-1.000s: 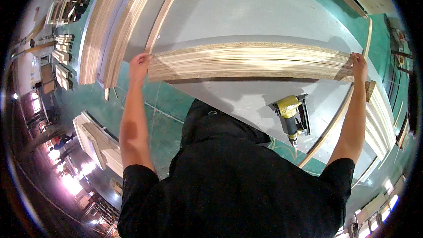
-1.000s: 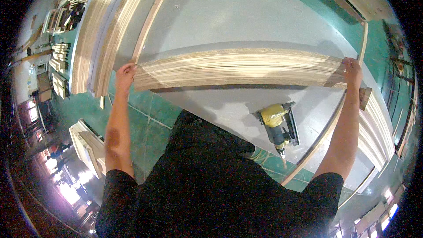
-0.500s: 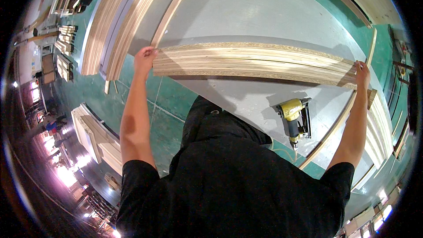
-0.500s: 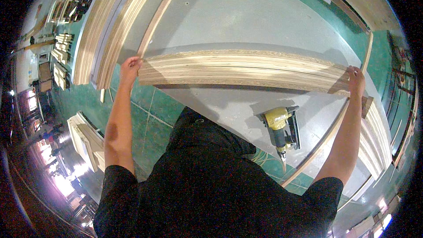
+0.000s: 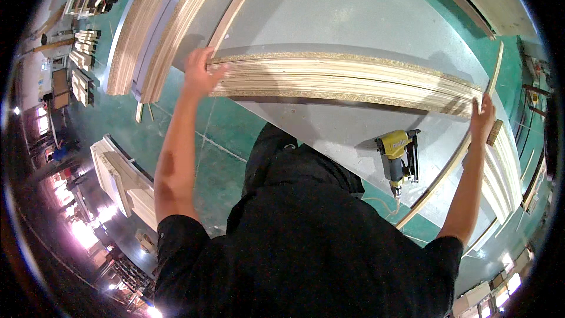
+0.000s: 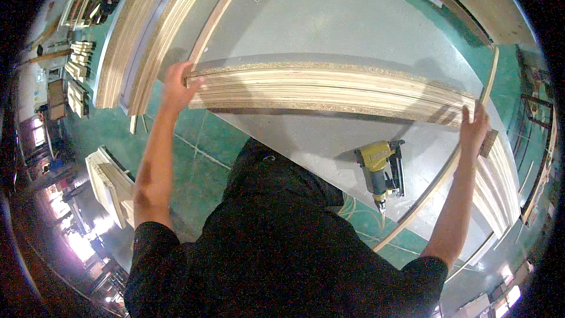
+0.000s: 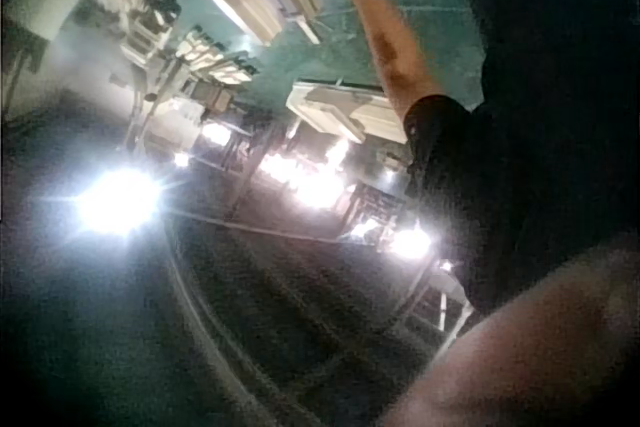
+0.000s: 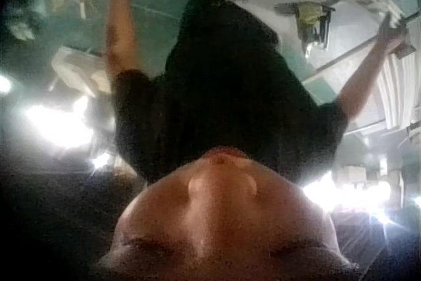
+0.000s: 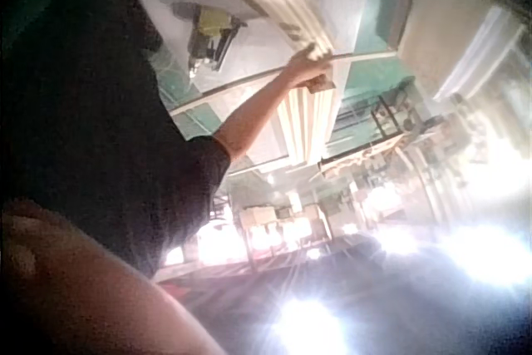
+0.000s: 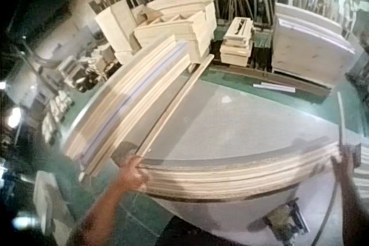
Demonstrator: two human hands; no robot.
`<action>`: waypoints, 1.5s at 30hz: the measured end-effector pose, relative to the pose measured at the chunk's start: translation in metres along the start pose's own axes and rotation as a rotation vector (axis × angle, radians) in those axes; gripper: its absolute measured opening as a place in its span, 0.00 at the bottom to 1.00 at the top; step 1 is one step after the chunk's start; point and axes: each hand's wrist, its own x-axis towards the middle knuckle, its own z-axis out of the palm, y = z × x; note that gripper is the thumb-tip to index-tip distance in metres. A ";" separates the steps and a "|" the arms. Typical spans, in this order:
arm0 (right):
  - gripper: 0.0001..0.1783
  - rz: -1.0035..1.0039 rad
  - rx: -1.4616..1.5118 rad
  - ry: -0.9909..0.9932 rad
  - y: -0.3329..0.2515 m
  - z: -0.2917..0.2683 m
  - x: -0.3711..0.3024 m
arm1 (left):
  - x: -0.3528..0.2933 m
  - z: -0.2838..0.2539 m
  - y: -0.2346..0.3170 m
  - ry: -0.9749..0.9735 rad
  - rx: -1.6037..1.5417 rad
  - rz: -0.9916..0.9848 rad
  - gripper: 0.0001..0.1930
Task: The person assembles a wooden frame by placing thin wooden strips onto a jig and securing them with a pneumatic nail gun. They repeatedly pick up strips, align them on the jig, and drive nails into the wood to fasten the pieces together.
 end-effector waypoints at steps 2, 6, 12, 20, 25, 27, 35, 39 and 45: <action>0.26 -0.032 -0.156 -0.110 -0.071 -0.006 -0.052 | -0.011 -0.009 0.035 -0.158 0.103 0.097 0.49; 0.27 0.036 -0.118 -0.307 -0.164 -0.016 -0.158 | 0.000 -0.016 0.066 -0.426 0.283 0.309 0.66; 0.45 0.126 -0.169 -0.452 -0.224 -0.011 -0.248 | 0.005 -0.015 0.060 -0.529 0.325 0.490 0.72; 0.55 0.118 -0.410 -0.469 -0.241 0.005 -0.262 | 0.011 -0.010 0.034 -0.446 0.277 0.587 0.74; 0.55 0.222 -0.383 -0.484 -0.250 0.016 -0.256 | 0.009 -0.012 0.007 -0.407 0.200 0.613 0.73; 0.53 0.236 -0.336 -0.471 -0.249 0.025 -0.258 | 0.007 -0.012 -0.001 -0.400 0.169 0.615 0.72; 0.47 0.261 -0.239 -0.411 -0.256 0.039 -0.255 | 0.004 0.007 -0.019 -0.380 0.051 0.626 0.69; 0.43 0.344 -0.303 -0.454 -0.251 0.044 -0.249 | 0.006 0.005 -0.018 -0.378 0.021 0.626 0.70; 0.28 0.514 -0.477 -0.517 -0.222 0.010 -0.218 | 0.008 0.014 -0.023 -0.337 -0.072 0.619 0.70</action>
